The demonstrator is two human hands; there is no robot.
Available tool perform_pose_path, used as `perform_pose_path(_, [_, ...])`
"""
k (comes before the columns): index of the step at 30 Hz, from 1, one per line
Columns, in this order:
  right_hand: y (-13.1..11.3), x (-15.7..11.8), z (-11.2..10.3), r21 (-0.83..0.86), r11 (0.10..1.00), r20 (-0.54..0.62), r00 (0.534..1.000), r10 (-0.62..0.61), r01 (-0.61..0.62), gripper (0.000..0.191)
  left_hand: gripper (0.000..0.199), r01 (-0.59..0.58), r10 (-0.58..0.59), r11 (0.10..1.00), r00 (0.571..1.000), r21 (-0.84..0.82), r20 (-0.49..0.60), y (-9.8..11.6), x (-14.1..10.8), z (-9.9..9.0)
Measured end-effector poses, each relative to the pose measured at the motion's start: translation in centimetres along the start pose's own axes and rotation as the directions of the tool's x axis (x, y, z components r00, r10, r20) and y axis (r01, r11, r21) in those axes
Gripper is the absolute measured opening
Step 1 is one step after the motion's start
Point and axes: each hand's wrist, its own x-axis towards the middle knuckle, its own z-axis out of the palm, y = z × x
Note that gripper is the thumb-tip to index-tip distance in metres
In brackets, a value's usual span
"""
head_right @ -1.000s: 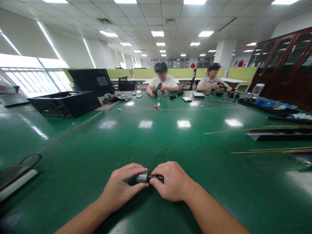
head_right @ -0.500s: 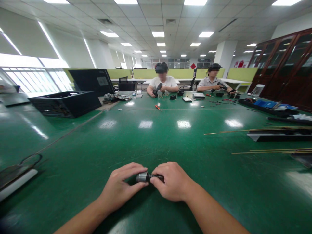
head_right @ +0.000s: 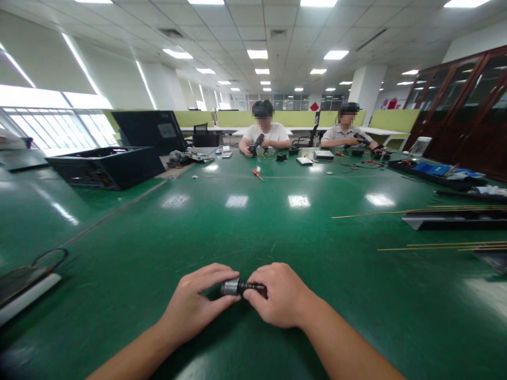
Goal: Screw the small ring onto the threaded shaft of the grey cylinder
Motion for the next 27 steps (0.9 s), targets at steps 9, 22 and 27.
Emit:
perform_pose_path(9, [-0.04, 0.06, -0.13, -0.008, 1.000, 0.000, 1.000, -0.001, 0.001, 0.017, 0.030, 0.004, -0.004, 1.000, 1.000, 0.003, 0.001, 0.02, 0.18, -0.10])
perform_pose_path(22, [0.03, 0.09, -0.07, -0.017, 1.000, 0.002, 1.000, 0.003, -0.003, 0.018, 0.030, -0.003, 0.003, 1.000, 1.000, -0.005, 0.006, 0.16, 0.16, -0.21])
perform_pose_path(27, [-0.01, 0.11, 0.02, -0.018, 1.000, 0.009, 1.000, -0.001, 0.001, 0.020, 0.031, -0.008, 0.008, 1.000, 1.000, -0.012, -0.001, 0.19, 0.28, -0.25])
